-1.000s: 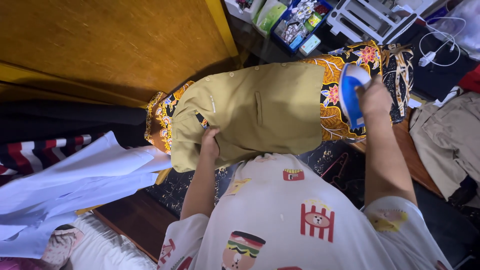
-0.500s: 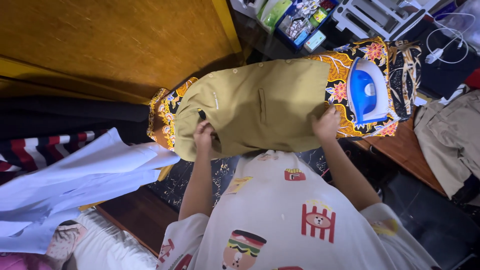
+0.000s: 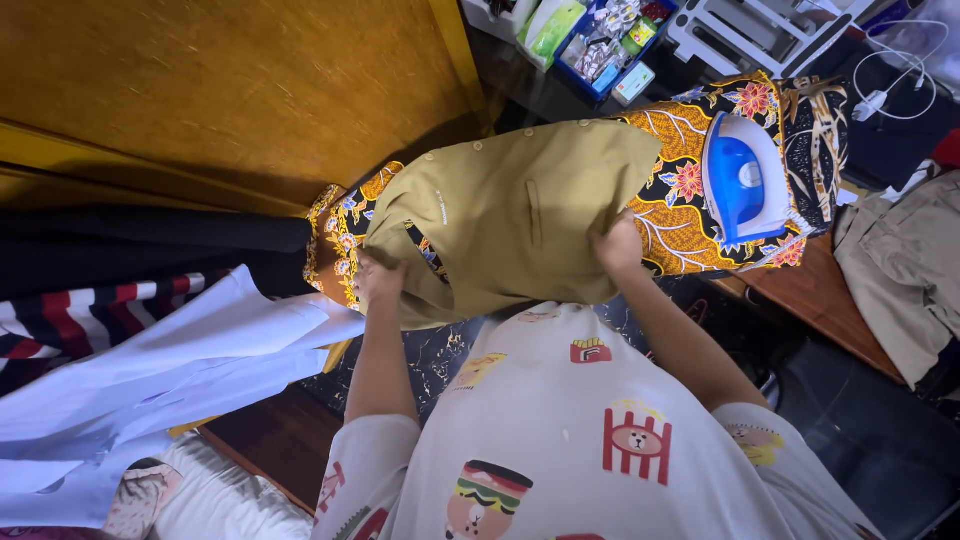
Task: The recorder is ironing a khaki shirt on an ironing board.
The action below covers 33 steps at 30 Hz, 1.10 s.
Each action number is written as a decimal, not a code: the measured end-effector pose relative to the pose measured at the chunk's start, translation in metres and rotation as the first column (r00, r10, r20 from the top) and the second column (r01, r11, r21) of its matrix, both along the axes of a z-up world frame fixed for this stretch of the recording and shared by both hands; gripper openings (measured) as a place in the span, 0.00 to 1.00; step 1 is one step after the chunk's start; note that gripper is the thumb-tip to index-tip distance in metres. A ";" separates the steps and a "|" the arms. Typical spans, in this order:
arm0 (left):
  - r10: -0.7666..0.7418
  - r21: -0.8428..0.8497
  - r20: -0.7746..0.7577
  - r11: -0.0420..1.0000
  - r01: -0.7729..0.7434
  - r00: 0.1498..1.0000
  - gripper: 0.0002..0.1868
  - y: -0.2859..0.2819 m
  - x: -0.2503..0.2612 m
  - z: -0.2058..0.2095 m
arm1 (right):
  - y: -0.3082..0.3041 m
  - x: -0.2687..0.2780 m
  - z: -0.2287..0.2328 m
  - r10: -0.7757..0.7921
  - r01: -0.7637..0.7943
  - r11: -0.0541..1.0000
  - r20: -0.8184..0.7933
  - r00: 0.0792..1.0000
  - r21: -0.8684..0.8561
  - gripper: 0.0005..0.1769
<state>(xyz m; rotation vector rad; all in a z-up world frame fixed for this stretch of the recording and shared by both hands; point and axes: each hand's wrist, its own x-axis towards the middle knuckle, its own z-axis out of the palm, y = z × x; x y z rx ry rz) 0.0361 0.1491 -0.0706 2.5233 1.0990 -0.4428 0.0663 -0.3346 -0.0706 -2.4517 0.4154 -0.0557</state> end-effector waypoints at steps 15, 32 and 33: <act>0.655 -0.898 0.382 0.429 0.095 0.652 0.09 0.095 -0.059 -0.114 | -0.074 0.006 0.027 0.116 -0.104 0.993 -0.456 0.882 0.051 0.32; 0.684 -0.862 0.411 0.506 0.013 0.602 0.19 -0.012 -0.001 0.005 | -0.097 -0.023 0.025 -0.015 0.139 0.922 -0.325 0.945 0.362 0.37; 0.681 -0.876 0.383 0.482 0.011 0.624 0.17 -0.019 0.002 0.014 | -0.105 -0.025 0.013 -0.056 0.172 0.928 -0.332 0.942 0.331 0.36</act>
